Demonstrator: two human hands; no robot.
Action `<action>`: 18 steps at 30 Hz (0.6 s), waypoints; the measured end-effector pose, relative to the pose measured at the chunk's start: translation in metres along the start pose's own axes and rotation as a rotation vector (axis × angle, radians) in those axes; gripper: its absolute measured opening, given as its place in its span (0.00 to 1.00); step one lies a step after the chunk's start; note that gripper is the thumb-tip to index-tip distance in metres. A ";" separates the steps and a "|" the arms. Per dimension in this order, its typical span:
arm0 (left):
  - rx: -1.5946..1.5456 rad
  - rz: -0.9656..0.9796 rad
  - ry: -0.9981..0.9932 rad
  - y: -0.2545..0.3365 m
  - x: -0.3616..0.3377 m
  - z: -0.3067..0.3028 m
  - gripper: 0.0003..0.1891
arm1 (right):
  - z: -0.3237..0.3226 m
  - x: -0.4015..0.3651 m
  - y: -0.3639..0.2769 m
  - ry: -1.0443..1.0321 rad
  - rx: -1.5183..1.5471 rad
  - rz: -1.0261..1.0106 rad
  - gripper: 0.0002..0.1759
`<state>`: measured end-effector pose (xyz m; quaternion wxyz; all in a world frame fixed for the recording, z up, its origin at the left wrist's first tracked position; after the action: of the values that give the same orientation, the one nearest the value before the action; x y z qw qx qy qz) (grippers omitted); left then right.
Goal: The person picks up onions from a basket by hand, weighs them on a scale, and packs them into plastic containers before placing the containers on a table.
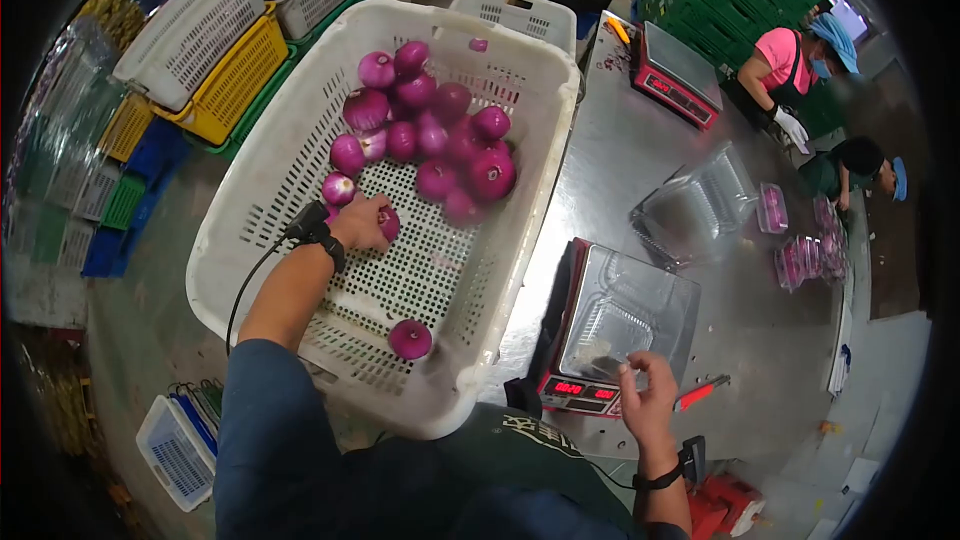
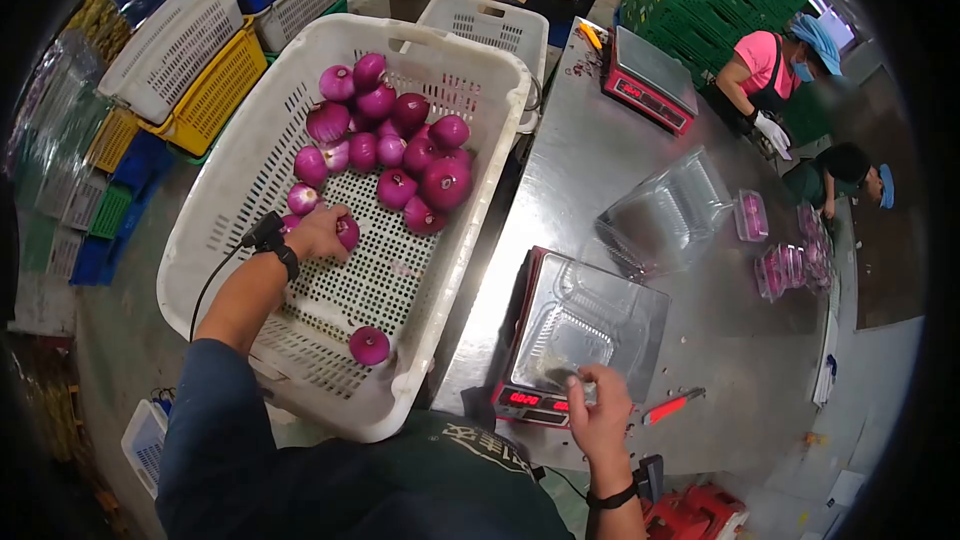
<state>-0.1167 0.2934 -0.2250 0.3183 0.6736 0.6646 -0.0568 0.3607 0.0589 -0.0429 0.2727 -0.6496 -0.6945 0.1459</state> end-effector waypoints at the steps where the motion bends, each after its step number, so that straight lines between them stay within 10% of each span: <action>1: -0.039 0.055 0.018 0.012 -0.005 -0.009 0.49 | -0.001 0.007 0.001 0.030 0.097 0.079 0.10; 5: -0.348 0.420 0.118 0.080 -0.035 -0.055 0.48 | 0.015 0.043 -0.043 0.081 0.300 0.041 0.14; 10: -1.062 0.547 -0.215 0.187 -0.131 -0.077 0.38 | 0.048 0.079 -0.119 -0.012 0.449 -0.188 0.54; 16: -0.898 0.669 -0.371 0.238 -0.183 -0.063 0.31 | 0.051 0.076 -0.140 -0.018 0.515 -0.338 0.56; 18: -0.846 0.391 -0.795 0.204 -0.144 -0.062 0.29 | 0.046 0.063 -0.119 -0.020 0.997 0.053 0.51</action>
<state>0.0366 0.2186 -0.0321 0.7864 0.5255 0.3239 0.0243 0.2362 0.1142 -0.0023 0.5395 -0.4563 -0.5259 0.4734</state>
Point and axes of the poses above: each hand's wrist, its own x-axis towards the middle knuckle, its own z-axis out of the palm, y = z × x, the point moved 6 cm from there along x, towards the middle knuckle
